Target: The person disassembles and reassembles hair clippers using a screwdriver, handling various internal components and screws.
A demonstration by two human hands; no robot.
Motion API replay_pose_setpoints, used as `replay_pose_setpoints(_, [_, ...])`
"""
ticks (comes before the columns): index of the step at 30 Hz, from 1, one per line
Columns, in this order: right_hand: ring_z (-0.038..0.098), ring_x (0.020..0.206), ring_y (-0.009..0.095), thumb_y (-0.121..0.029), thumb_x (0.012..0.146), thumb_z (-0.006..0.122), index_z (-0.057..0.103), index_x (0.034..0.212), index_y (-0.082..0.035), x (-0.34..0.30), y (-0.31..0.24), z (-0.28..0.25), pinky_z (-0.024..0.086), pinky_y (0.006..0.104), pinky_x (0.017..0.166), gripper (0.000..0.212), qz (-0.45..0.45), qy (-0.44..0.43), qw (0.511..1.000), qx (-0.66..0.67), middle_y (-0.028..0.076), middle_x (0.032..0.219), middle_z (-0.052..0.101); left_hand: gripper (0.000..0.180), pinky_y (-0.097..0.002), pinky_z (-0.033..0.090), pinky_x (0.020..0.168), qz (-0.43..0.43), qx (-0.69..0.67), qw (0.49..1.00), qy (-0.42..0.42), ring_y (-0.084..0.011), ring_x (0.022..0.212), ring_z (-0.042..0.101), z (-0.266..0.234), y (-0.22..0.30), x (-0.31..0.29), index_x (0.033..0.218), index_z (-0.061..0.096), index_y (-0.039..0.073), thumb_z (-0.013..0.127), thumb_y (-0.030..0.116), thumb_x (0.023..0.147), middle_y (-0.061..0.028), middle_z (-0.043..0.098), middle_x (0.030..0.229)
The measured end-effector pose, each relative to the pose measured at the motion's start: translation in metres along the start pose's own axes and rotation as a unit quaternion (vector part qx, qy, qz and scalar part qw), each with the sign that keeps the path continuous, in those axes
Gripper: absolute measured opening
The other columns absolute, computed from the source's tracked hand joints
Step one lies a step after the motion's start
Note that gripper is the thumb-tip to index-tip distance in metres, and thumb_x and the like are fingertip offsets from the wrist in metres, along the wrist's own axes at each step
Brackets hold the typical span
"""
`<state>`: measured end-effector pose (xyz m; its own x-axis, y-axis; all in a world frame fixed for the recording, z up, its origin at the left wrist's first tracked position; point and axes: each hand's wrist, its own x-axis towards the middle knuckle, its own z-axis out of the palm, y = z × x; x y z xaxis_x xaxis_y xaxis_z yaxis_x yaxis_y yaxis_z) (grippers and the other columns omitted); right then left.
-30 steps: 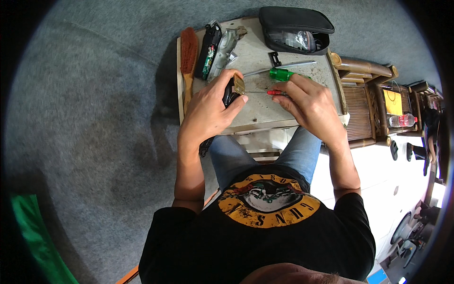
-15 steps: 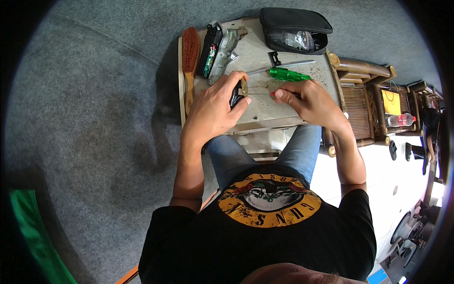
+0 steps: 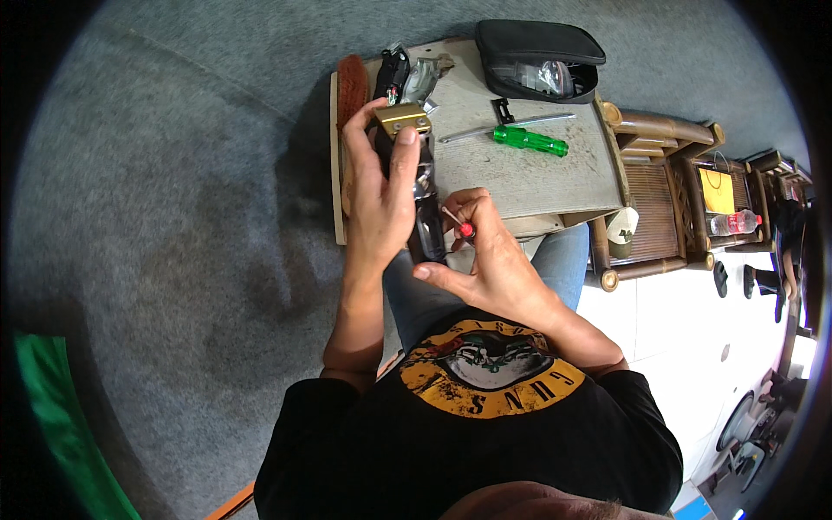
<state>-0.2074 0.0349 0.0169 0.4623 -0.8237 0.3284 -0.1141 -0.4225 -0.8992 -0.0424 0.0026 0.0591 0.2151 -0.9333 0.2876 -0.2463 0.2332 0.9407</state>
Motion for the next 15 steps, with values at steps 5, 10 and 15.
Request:
replay_pose_setpoints(5, [0.067, 0.076, 0.034, -0.019, 0.083, 0.085, 0.044, 0.112, 0.001, -0.003, 0.000, 0.007, 0.055, 0.0435, 0.071, 0.053, 0.115, 0.037, 0.993, -0.017, 0.019, 0.091, 0.059, 0.056, -0.0310, 0.047, 0.091, 0.080, 0.132, 0.987, -0.034, -0.0161, 0.102, 0.056, 0.008, 0.001, -0.015, 0.149, 0.030, -0.002, 0.050, 0.035, 0.111, -0.0139, 0.057, 0.117])
replay_pose_setpoints(10, [0.063, 0.068, 0.020, -0.005, 0.081, 0.072, 0.036, 0.101, -0.008, -0.013, 0.018, -0.005, 0.052, 0.0309, 0.064, 0.042, 0.071, 0.067, 0.977, 0.188, 0.018, 0.093, 0.066, 0.056, -0.0301, 0.048, 0.098, 0.014, -0.009, 0.997, -0.069, -0.0151, 0.110, 0.061, -0.001, 0.002, -0.017, 0.150, 0.042, -0.002, 0.036, 0.041, 0.115, -0.0107, 0.061, 0.127])
replay_pose_setpoints(15, [0.051, 0.044, 0.016, -0.010, 0.083, 0.068, 0.035, 0.110, -0.007, -0.014, 0.020, -0.019, 0.036, 0.0256, 0.036, 0.043, 0.129, -0.090, 0.736, 0.658, 0.029, 0.098, 0.064, 0.072, -0.0403, 0.054, 0.101, -0.078, -0.330, 0.924, -0.179, -0.0252, 0.122, 0.062, 0.012, -0.027, -0.007, 0.155, 0.038, -0.001, 0.025, 0.056, 0.112, -0.0142, 0.061, 0.135])
